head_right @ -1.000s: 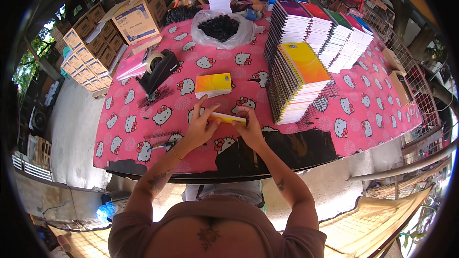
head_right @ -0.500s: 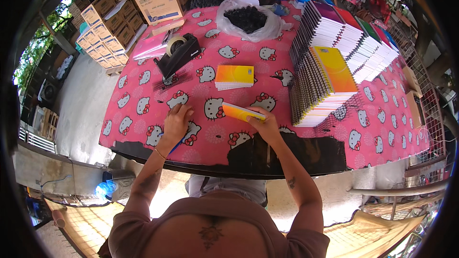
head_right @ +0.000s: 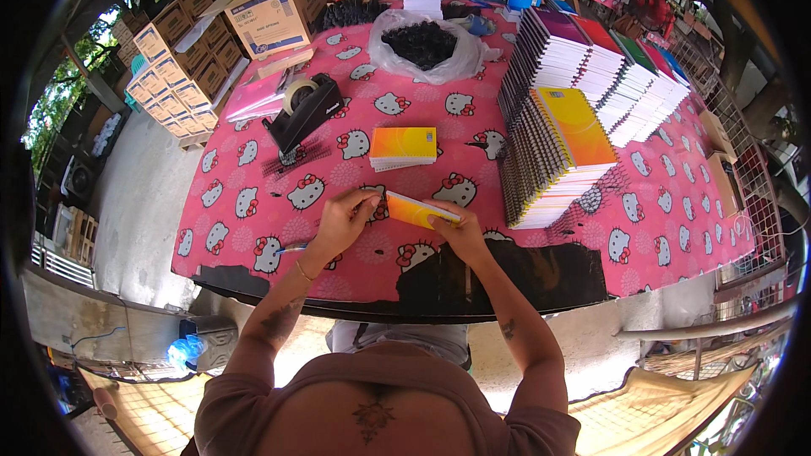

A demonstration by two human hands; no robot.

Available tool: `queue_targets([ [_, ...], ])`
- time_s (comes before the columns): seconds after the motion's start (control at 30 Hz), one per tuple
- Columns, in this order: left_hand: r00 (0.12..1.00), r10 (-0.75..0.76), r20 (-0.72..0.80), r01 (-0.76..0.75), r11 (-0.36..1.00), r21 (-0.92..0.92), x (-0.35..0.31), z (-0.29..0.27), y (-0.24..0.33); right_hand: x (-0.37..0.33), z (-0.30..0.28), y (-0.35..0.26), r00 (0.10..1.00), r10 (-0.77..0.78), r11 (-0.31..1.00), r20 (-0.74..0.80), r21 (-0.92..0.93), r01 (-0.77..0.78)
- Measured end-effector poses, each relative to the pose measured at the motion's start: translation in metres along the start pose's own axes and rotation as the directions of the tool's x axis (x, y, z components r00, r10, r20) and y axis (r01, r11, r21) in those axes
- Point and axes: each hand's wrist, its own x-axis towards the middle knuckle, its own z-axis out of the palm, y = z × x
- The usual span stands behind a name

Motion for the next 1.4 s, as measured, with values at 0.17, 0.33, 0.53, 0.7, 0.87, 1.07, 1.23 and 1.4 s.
queue_targets([
  [0.17, 0.997, 0.047, 0.065, -0.048, 0.999, 0.016, 0.017, -0.005, -0.002, 0.001, -0.001, 0.003, 0.998, -0.060, 0.997, 0.015, 0.041, 0.059],
  [0.33, 0.949, 0.180, 0.258, -0.191, 0.981, 0.019, 0.034, -0.017, -0.004, -0.001, -0.001, -0.006, 0.998, -0.034, 0.999, 0.047, -0.016, 0.035],
  [0.53, 0.936, 0.213, 0.281, -0.219, 0.976, -0.010, 0.035, -0.017, 0.011, -0.008, 0.001, -0.009, 0.996, -0.090, 0.996, 0.028, -0.022, 0.091],
  [0.7, 0.939, 0.143, 0.311, -0.143, 0.989, -0.021, 0.036, -0.020, 0.010, -0.016, 0.010, -0.019, 0.995, -0.094, 0.996, 0.015, -0.010, 0.094],
  [0.87, 0.924, -0.100, 0.368, 0.195, 0.953, -0.231, 0.033, -0.026, 0.027, -0.019, 0.013, -0.022, 0.998, -0.047, 0.998, 0.030, 0.042, 0.046],
  [1.07, 0.926, 0.124, 0.357, -0.086, 0.989, -0.121, 0.025, -0.033, 0.024, -0.020, 0.010, -0.021, 0.997, -0.029, 0.998, 0.072, 0.059, 0.025],
  [1.23, 0.921, 0.113, 0.373, -0.100, 0.994, -0.053, 0.024, -0.034, 0.032, -0.024, 0.012, -0.019, 0.995, -0.060, 0.998, 0.081, 0.037, 0.057],
  [1.4, 0.908, 0.205, 0.365, -0.251, 0.965, 0.082, 0.032, -0.036, 0.040, -0.029, 0.014, -0.027, 0.999, 0.002, 0.990, 0.049, 0.140, -0.009],
])
